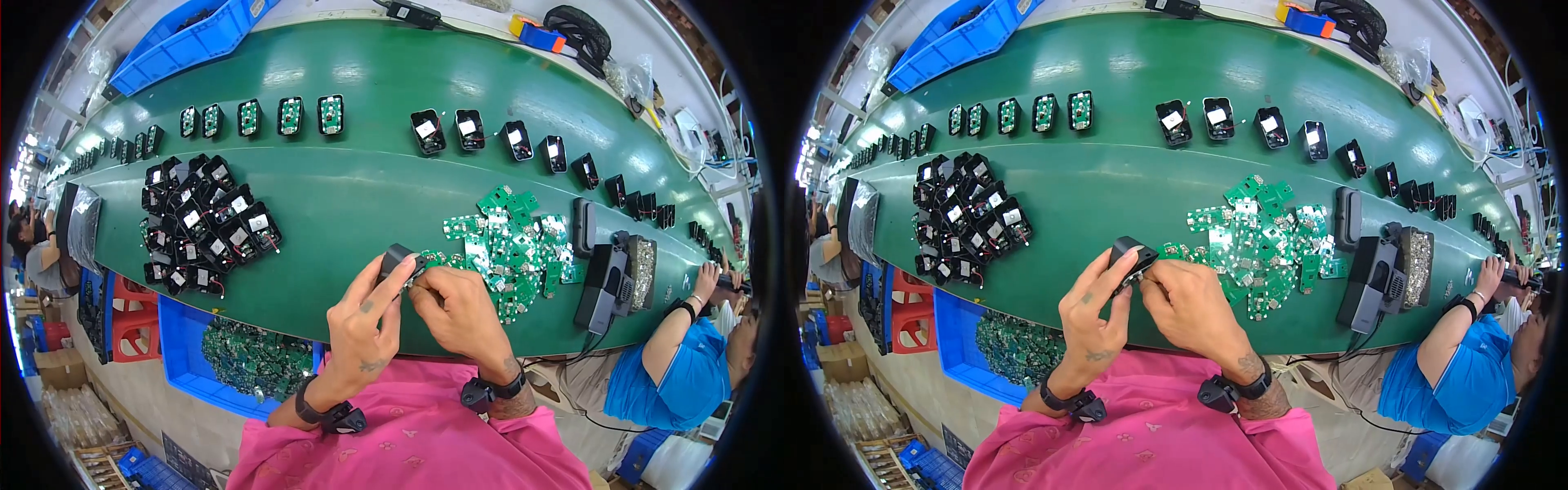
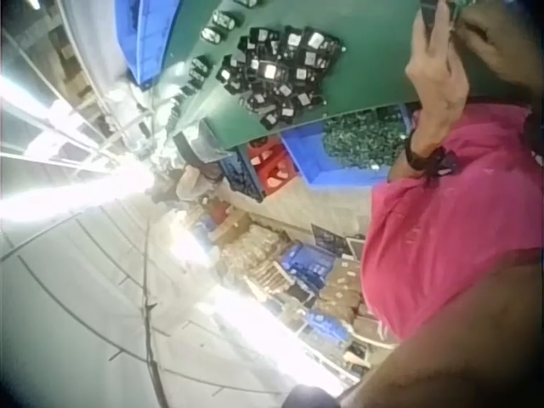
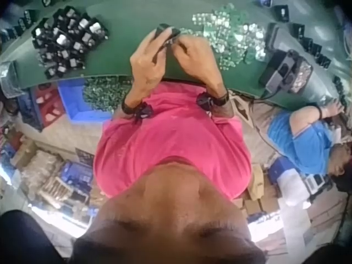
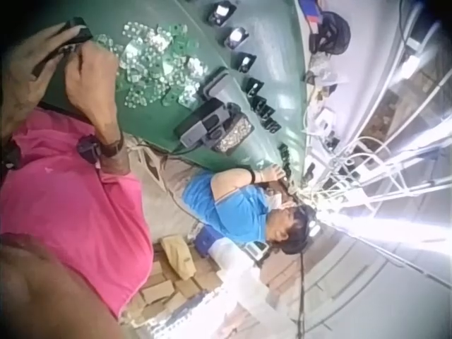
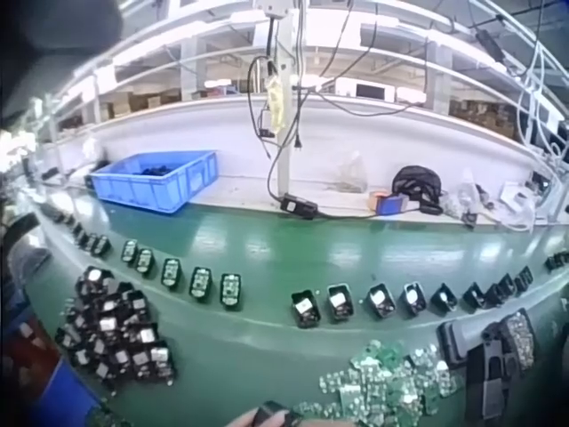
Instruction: The person assembles electronic devices by hand, picking up a black plastic housing and a green circuit board, fitting the board into the housing, and pressing them together. After completing each assembly, the person places the finished device into a row on the green workbench.
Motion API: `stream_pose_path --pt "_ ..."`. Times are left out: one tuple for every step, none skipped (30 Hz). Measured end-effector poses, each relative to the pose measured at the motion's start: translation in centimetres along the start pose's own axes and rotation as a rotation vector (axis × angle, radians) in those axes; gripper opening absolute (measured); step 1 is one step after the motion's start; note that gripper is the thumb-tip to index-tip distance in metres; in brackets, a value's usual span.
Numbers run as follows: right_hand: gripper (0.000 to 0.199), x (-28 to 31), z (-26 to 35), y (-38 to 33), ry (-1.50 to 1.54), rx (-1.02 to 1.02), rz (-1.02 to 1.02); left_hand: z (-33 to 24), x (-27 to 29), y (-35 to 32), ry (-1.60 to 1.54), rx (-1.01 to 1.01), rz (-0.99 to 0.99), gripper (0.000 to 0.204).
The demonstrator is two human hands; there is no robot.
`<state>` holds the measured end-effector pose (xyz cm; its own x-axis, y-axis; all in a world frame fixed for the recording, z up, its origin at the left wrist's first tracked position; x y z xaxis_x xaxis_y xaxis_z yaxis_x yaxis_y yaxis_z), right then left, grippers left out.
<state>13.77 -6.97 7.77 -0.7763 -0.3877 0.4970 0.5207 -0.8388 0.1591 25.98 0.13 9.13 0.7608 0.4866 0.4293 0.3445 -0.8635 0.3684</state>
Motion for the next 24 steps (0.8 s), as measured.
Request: stream_pose_path --pt "0.01 -0.2 -0.1 0.0 0.0 0.001 0.0 0.0 0.0 -0.1 0.051 -0.018 -0.035 0.046" --pt "0.01 -0.5 -0.2 0.0 -0.021 0.023 -0.019 0.0 0.0 -0.2 0.1 -0.037 -0.068 0.046" --pt "0.01 -0.6 -0.1 0.0 -0.042 0.045 -0.037 0.3 -0.1 -0.2 0.099 -0.039 -0.066 0.046" --pt "0.01 -0.7 0.1 0.0 -0.043 0.045 -0.04 1.1 -0.2 -0.2 0.075 0.015 -0.053 0.047" --pt "0.011 -0.7 0.4 0.1 -0.002 0.012 -0.067 1.8 -0.1 -0.2 0.055 0.07 -0.042 0.049" --pt "0.012 -0.5 0.5 0.1 0.038 -0.02 -0.094 2.2 0.0 -0.1 0.058 0.069 -0.044 0.049" --pt "0.012 -0.4 0.8 0.0 0.04 -0.018 -0.094 3.2 0.0 -0.1 -0.111 0.199 -0.04 0.05" --pt "0.014 0.1 0.7 -0.1 0.008 -0.076 -0.141 4.0 -0.2 -0.1 -0.281 0.33 -0.038 0.052" --pt "0.015 0.4 0.4 -0.2 -0.023 -0.133 -0.188 3.5 0.2 0.4 -0.366 0.356 -0.052 0.055" --pt "0.015 0.1 0.1 -0.2 -0.022 -0.131 -0.187 3.3 0.3 0.6 -0.364 0.355 -0.056 0.055" --pt "0.015 -0.2 -0.5 -0.2 0.087 -0.169 -0.207 3.3 0.2 0.8 -0.461 0.42 -0.05 0.057" --pt "0.015 -0.6 -1.3 -0.2 0.197 -0.206 -0.226 3.3 0.0 0.8 -0.557 0.485 -0.045 0.058" --pt "0.016 -1.2 -2.6 -0.7 0.283 -0.29 -0.098 4.1 -0.5 0.5 -0.53 0.432 0.069 0.062" --pt "0.016 -0.9 -2.7 -0.8 0.283 -0.292 -0.1 4.2 -0.3 0.7 -0.531 0.432 0.071 0.062" --pt "0.015 -0.8 -3.0 -1.0 0.36 -0.332 -0.122 4.2 -0.6 0.8 -0.504 0.442 0.17 0.062" --pt "0.014 -0.7 -3.1 -1.2 0.438 -0.373 -0.144 4.2 -0.8 0.8 -0.476 0.452 0.268 0.062" --pt "0.012 -0.5 -2.8 -1.2 0.485 -0.362 -0.144 4.8 -0.8 0.6 -0.462 0.543 0.298 0.061" --pt "0.012 -0.8 -2.7 -1.3 0.488 -0.361 -0.14 4.7 -0.8 0.6 -0.459 0.544 0.294 0.061" --pt "0.012 -0.6 -2.4 -1.5 0.487 -0.298 -0.242 4.2 -0.9 0.8 -0.478 0.519 0.275 0.061" --pt "0.012 -0.4 -2.0 -1.9 0.488 -0.232 -0.34 3.8 -0.9 1.0 -0.494 0.493 0.252 0.06" --pt "0.011 -0.3 -1.7 -2.3 0.455 -0.192 -0.377 4.0 -1.0 0.9 -0.488 0.492 0.243 0.06" --pt "0.011 -0.6 -1.1 -2.3 0.46 -0.187 -0.369 4.3 -1.0 0.8 -0.455 0.445 0.216 0.061" --pt "0.011 -0.9 -0.4 -2.2 0.56 -0.169 -0.386 4.4 -1.1 0.9 -0.425 0.4 0.196 0.062" --pt "0.011 -1.0 0.0 -2.2 0.659 -0.151 -0.403 4.3 -1.1 0.9 -0.424 0.4 0.194 0.062"
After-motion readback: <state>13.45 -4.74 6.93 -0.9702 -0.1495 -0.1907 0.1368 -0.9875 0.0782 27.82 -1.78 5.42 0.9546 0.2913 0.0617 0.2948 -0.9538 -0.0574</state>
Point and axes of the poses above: each hand's wrist, its own y-axis towards the middle knuckle, its own x-axis out of the back of the hand, z = x × y, the point moved 6 cm from there along y, towards the middle knuckle, and after that the axes turned 7 degrees about -z, right-handed, at the moved point
